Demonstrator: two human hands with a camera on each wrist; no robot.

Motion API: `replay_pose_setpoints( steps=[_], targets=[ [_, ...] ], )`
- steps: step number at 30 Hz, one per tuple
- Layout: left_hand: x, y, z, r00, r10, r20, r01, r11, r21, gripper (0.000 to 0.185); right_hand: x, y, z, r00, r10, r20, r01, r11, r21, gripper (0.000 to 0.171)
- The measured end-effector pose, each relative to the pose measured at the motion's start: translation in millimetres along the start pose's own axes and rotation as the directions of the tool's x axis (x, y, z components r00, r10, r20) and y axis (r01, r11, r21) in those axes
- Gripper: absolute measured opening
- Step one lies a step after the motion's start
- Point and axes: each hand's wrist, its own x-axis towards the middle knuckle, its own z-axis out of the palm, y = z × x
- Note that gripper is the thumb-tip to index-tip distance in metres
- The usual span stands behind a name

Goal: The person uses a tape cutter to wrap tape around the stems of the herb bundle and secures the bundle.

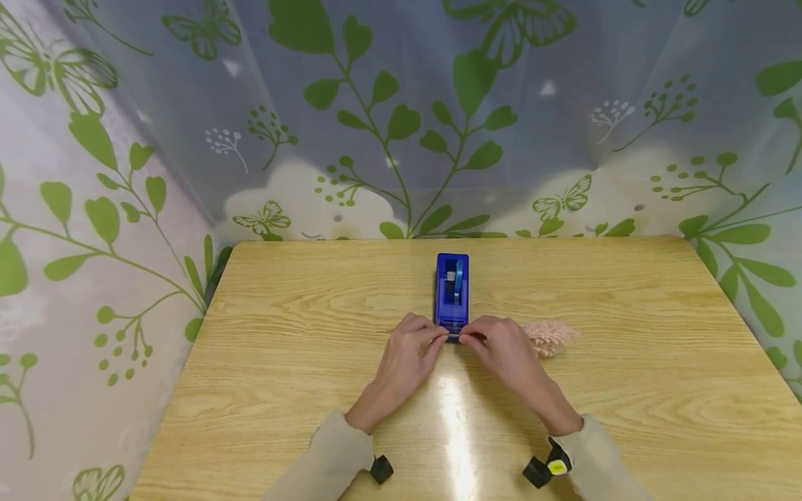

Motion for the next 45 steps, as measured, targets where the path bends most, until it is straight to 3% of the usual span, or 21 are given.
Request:
replay_pose_setpoints(
  steps=[7, 13, 21, 32, 45],
  targets=[
    [-0.2, -1.9, 0.9, 1.000, 0.006, -0.026, -0.007, 0.999, -0.047, 0.010, 0.1, 2.5, -4.7, 0.988, 0.055, 0.144, -0.053, 0.998, -0.018, 0.032],
    [-0.8, -1.2, 0.8, 0.999, 0.005, -0.037, -0.007, 0.998, -0.058, 0.010, 0.3, 2.7, -3.4, 0.998, 0.013, 0.064, -0.011, 0.999, -0.031, 0.018],
    [-0.6, 2.0, 2.0, 1.000, -0.013, -0.016, 0.012, 1.000, -0.008, 0.014, -0.7, 2.4, -0.6, 0.998, -0.059, -0.014, 0.056, 0.990, -0.133, 0.006],
    [0.6, -2.5, 4.0, 0.997, 0.077, 0.024, -0.079, 0.991, 0.105, 0.025, -0.3, 2.0, -1.2, 0.996, -0.094, 0.000, 0.092, 0.982, -0.164, 0.009],
    [0.5, -3.5, 6.4, 0.996, 0.071, 0.056, -0.077, 0.989, 0.123, 0.030, 0.0, 2.0, -1.4, 0.996, -0.089, 0.003, 0.088, 0.983, -0.158, 0.010]
  ],
)
